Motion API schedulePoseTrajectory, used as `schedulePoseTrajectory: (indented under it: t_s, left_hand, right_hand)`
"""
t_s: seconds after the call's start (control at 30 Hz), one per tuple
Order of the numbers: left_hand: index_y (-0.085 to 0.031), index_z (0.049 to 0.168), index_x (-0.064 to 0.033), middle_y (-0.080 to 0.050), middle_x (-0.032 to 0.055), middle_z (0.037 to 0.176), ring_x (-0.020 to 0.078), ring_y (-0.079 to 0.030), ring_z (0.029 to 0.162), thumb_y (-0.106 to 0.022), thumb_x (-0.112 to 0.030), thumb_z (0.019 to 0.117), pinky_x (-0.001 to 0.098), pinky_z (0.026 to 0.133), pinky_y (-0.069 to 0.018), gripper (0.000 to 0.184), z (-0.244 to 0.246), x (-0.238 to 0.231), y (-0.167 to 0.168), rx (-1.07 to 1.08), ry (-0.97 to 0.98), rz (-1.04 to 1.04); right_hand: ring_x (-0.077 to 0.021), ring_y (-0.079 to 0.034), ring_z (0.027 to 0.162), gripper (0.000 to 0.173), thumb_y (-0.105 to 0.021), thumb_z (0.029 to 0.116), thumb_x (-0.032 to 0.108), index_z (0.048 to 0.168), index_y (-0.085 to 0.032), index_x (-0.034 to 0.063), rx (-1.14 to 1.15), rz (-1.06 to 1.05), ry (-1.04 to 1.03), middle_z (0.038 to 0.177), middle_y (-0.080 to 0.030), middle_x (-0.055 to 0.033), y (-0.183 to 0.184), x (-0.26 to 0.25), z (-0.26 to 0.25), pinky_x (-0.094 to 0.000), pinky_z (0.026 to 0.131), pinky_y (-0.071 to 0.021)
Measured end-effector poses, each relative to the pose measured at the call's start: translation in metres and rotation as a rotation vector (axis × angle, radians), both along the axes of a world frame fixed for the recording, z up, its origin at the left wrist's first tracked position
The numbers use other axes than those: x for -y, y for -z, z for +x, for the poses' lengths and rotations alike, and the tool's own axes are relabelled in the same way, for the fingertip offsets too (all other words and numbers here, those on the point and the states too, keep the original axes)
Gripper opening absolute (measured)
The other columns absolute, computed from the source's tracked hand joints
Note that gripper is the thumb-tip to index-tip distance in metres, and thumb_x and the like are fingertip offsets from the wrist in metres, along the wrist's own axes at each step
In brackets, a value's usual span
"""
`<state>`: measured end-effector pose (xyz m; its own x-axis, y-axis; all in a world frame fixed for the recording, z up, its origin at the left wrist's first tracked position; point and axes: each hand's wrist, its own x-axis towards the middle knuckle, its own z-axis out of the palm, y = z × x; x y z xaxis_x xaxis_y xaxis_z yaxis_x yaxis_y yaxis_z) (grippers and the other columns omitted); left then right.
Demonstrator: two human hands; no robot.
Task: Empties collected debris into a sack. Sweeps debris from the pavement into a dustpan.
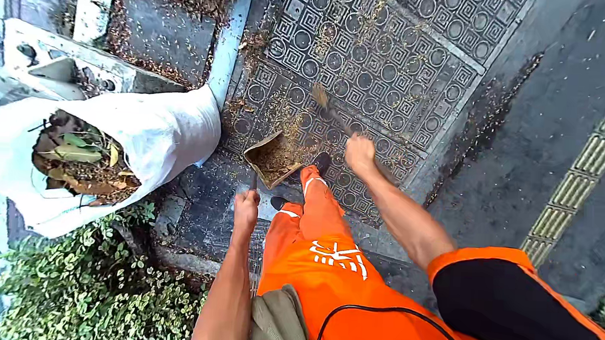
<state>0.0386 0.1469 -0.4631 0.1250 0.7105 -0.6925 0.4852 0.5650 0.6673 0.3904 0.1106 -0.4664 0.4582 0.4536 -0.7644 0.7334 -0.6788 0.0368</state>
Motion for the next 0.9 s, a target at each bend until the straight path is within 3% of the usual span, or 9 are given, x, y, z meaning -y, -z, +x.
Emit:
schedulePoseTrajectory:
  t_s: [0.07, 0.17, 0.23, 0.37, 0.43, 0.53, 0.67, 0.77, 0.9]
  left_hand:
    - [-0.051, 0.063, -0.0165, -0.046, -0.0098, 0.056, 0.0049, -0.046, 0.053, -0.042, -0.014, 0.0967, 0.0271, 0.057, -0.0419, 0.035, -0.030, 0.004, -0.001, 0.007, -0.008, 0.009]
    - [-0.054, 0.064, -0.0177, -0.052, -0.0118, 0.060, 0.0019, -0.048, 0.056, -0.039, -0.010, 0.0958, 0.0238, 0.060, -0.0437, 0.036, -0.077, 0.019, -0.007, 0.075, -0.091, 0.080]
    - [-0.056, 0.064, -0.0176, -0.058, -0.0112, 0.064, 0.0014, -0.053, 0.060, -0.038, -0.009, 0.0950, 0.0230, 0.063, -0.0470, 0.037, -0.100, 0.032, -0.013, 0.093, -0.133, 0.111]
    - [-0.054, 0.062, -0.0176, -0.062, -0.0097, 0.066, 0.0023, -0.058, 0.065, -0.037, -0.007, 0.0931, 0.0239, 0.068, -0.0502, 0.037, -0.116, 0.053, -0.016, 0.062, -0.198, 0.110]
    - [-0.055, 0.062, -0.0162, -0.058, -0.0101, 0.062, 0.0024, -0.054, 0.060, -0.039, -0.007, 0.0939, 0.0239, 0.064, -0.0482, 0.037, -0.110, 0.062, -0.013, 0.019, -0.231, 0.075]
    - [-0.056, 0.064, -0.0140, -0.052, -0.0102, 0.057, 0.0033, -0.050, 0.056, -0.040, -0.007, 0.0963, 0.0246, 0.061, -0.0448, 0.037, -0.097, 0.070, -0.013, -0.040, -0.276, 0.036]
    - [-0.062, 0.069, -0.0112, -0.050, -0.0092, 0.058, 0.0052, -0.050, 0.056, -0.041, -0.010, 0.0992, 0.0272, 0.061, -0.0446, 0.036, -0.098, 0.078, -0.013, -0.115, -0.240, -0.030]
    - [-0.062, 0.070, -0.0116, -0.048, -0.0085, 0.057, 0.0063, -0.049, 0.055, -0.043, -0.013, 0.0975, 0.0297, 0.059, -0.0429, 0.033, -0.100, 0.081, -0.011, -0.168, -0.208, -0.043]
    - [-0.063, 0.073, -0.0086, -0.050, -0.0070, 0.059, 0.0068, -0.050, 0.057, -0.043, -0.013, 0.1018, 0.0302, 0.062, -0.0448, 0.036, -0.103, 0.074, -0.009, -0.167, -0.278, -0.060]
  right_hand:
    - [-0.0510, -0.064, 0.105, 0.024, -0.058, 0.0969, 0.004, 0.115, -0.064, -0.0097, -0.059, 0.058, -0.052, 0.119, -0.062, -0.0338, 0.013, 0.032, -0.040, -0.0648, 0.079, -0.0546]
    - [-0.0485, -0.066, 0.106, 0.024, -0.060, 0.0971, 0.010, 0.114, -0.066, -0.0049, -0.175, -0.123, -0.163, 0.115, -0.067, -0.0298, -0.020, 0.039, -0.045, -0.0659, 0.082, -0.0527]
    - [-0.0493, -0.066, 0.101, 0.023, -0.065, 0.0931, 0.015, 0.107, -0.069, -0.0026, -0.198, -0.153, -0.191, 0.107, -0.068, -0.0292, -0.045, 0.021, -0.017, -0.0692, 0.079, -0.0515]
    - [-0.0522, -0.063, 0.108, 0.028, -0.066, 0.0933, 0.019, 0.106, -0.066, -0.0060, -0.108, -0.132, -0.268, 0.111, -0.066, -0.0321, -0.086, -0.064, 0.010, -0.0711, 0.082, -0.0492]
    - [-0.0513, -0.063, 0.112, 0.026, -0.065, 0.0938, 0.014, 0.108, -0.067, -0.0079, -0.031, -0.053, -0.290, 0.115, -0.065, -0.0325, -0.075, -0.102, -0.001, -0.0697, 0.084, -0.0487]
    - [-0.0497, -0.061, 0.117, 0.026, -0.055, 0.0972, 0.003, 0.117, -0.065, -0.0099, 0.037, 0.021, -0.292, 0.125, -0.063, -0.0320, -0.020, -0.129, -0.037, -0.0652, 0.086, -0.0510]
    - [-0.0512, -0.061, 0.114, 0.026, -0.055, 0.0968, -0.001, 0.119, -0.063, -0.0111, -0.007, -0.041, -0.463, 0.123, -0.061, -0.0340, 0.021, -0.081, -0.098, -0.0639, 0.082, -0.0532]
    - [-0.0492, -0.064, 0.108, 0.020, -0.059, 0.0952, 0.002, 0.111, -0.067, -0.0077, -0.065, -0.176, -0.609, 0.115, -0.065, -0.0312, -0.008, -0.056, -0.110, -0.0642, 0.077, -0.0543]
    - [-0.0505, -0.064, 0.109, 0.025, -0.062, 0.0957, 0.016, 0.110, -0.066, -0.0035, -0.110, -0.244, -0.636, 0.113, -0.066, -0.0305, -0.075, -0.102, -0.089, -0.0693, 0.081, -0.0509]
